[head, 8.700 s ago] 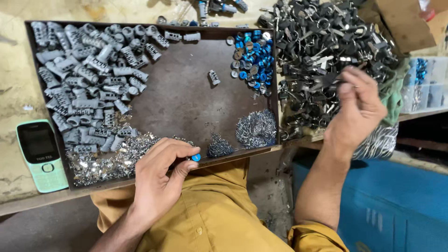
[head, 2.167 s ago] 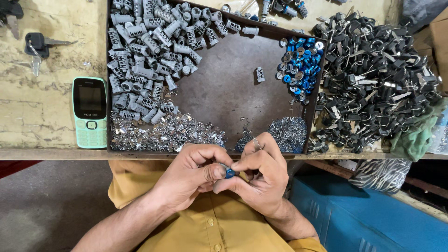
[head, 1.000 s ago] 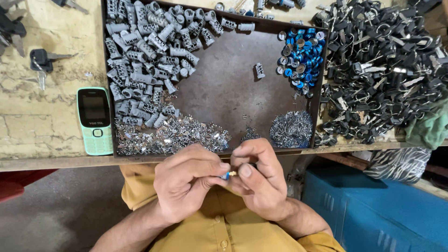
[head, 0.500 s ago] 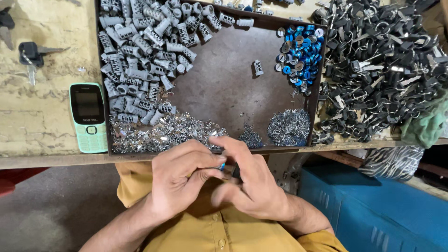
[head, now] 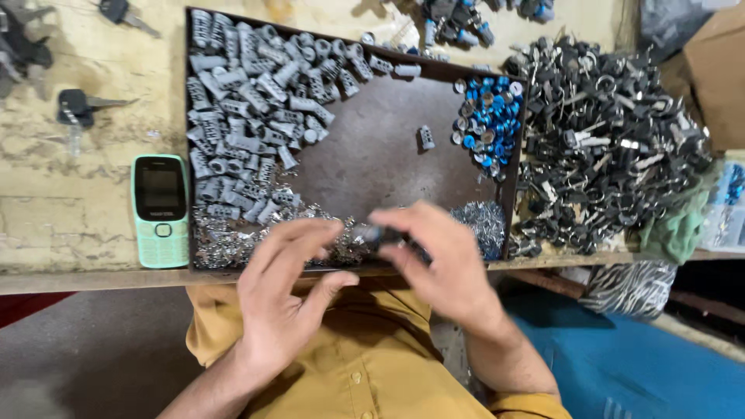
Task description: The person sits at a workbench assembling padlock cylinder components. They pick small metal parts, including blue caps and pin-like pieces, from a tray by hand and press them into gray lock bodies, placing finished assemblies back on the tray and reaching for new parts one at a time.
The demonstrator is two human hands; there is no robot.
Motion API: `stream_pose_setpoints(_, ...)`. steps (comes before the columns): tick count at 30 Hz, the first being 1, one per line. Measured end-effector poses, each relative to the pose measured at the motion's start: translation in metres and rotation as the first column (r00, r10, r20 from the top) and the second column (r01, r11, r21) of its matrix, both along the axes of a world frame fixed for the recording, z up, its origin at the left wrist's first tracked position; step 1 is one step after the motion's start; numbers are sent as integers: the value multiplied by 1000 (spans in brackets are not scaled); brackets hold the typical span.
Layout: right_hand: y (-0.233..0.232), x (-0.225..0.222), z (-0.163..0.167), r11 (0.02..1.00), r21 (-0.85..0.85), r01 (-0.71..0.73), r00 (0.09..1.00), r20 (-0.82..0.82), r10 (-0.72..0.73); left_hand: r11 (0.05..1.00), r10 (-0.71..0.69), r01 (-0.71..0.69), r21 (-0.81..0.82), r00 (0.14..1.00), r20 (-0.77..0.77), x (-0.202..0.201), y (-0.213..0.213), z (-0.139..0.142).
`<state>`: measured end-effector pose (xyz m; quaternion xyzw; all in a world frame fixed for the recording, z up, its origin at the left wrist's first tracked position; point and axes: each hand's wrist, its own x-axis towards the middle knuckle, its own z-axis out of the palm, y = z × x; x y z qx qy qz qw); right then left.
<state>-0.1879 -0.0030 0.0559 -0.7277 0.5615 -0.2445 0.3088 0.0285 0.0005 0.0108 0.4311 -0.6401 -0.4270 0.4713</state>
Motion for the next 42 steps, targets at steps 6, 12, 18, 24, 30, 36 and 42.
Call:
stream_pose_setpoints(6, -62, 12, -13, 976, -201, -88, 950, -312, 22, 964, 260, -257, -66, 964, 47, 35, 0, -12)
stream_pose_setpoints(12, -53, 56, -10, 958, -232, -172, 912, -405, 66, 946, 262, -263, -191, 965, -30, 50, -9, -31)
stream_pose_setpoints(18, -28, 85, -25, 987, -84, -136, 953, -283, 108, 957, 194, -205, -208, 979, -70, 55, -20, -35)
stream_pose_setpoints(24, -24, 78, -32, 983, -182, -37, 994, -107, 17, 960, 181, -185, -208, 983, -40, 51, -23, -33)
stream_pose_setpoints(30, -23, 66, -21, 997, -65, 32, 999, 23, -30, 960, 184, -183, -213, 983, -17, 49, -19, -30)
stream_pose_setpoints(36, -13, 56, -24, 996, -50, 72, 988, 141, -64, 967, 175, -168, -194, 984, 20, 37, -14, -21)
stream_pose_setpoints(42, 12, 49, -21, 989, -94, 118, 983, 151, -103, 998, 65, -64, -8, 998, 19, 17, 4, -7)
